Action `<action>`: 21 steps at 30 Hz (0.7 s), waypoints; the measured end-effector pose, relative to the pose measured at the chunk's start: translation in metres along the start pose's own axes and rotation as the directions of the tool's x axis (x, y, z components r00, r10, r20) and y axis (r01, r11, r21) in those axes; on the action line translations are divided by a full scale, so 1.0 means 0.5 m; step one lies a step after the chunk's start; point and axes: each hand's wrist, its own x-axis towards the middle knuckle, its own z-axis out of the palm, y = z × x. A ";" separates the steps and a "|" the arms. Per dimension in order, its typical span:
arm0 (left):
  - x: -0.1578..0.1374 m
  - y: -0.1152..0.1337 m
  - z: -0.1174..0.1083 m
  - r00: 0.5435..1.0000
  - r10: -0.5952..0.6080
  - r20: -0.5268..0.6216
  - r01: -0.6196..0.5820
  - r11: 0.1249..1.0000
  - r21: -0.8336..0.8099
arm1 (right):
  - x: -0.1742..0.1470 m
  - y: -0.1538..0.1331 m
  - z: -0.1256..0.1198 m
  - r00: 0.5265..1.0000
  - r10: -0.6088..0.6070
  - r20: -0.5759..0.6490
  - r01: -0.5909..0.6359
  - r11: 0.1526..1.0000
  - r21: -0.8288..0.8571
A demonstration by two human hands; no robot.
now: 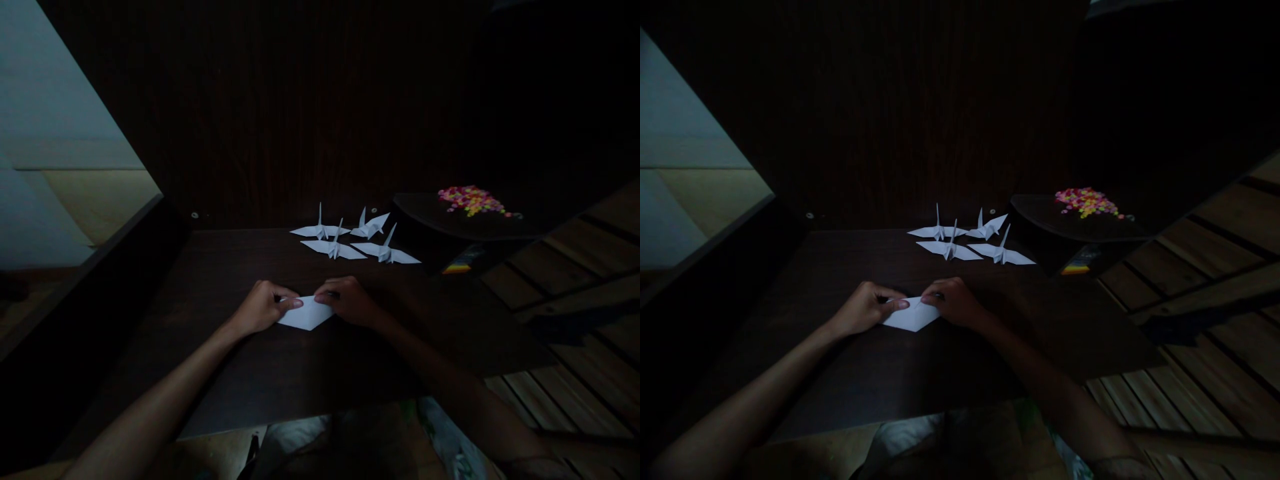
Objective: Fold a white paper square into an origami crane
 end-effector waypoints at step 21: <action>0.001 0.008 -0.003 0.993 -0.031 0.110 0.045 0.991 -0.129 | 0.002 -0.011 -0.010 0.994 0.006 0.110 0.003 0.996 -0.086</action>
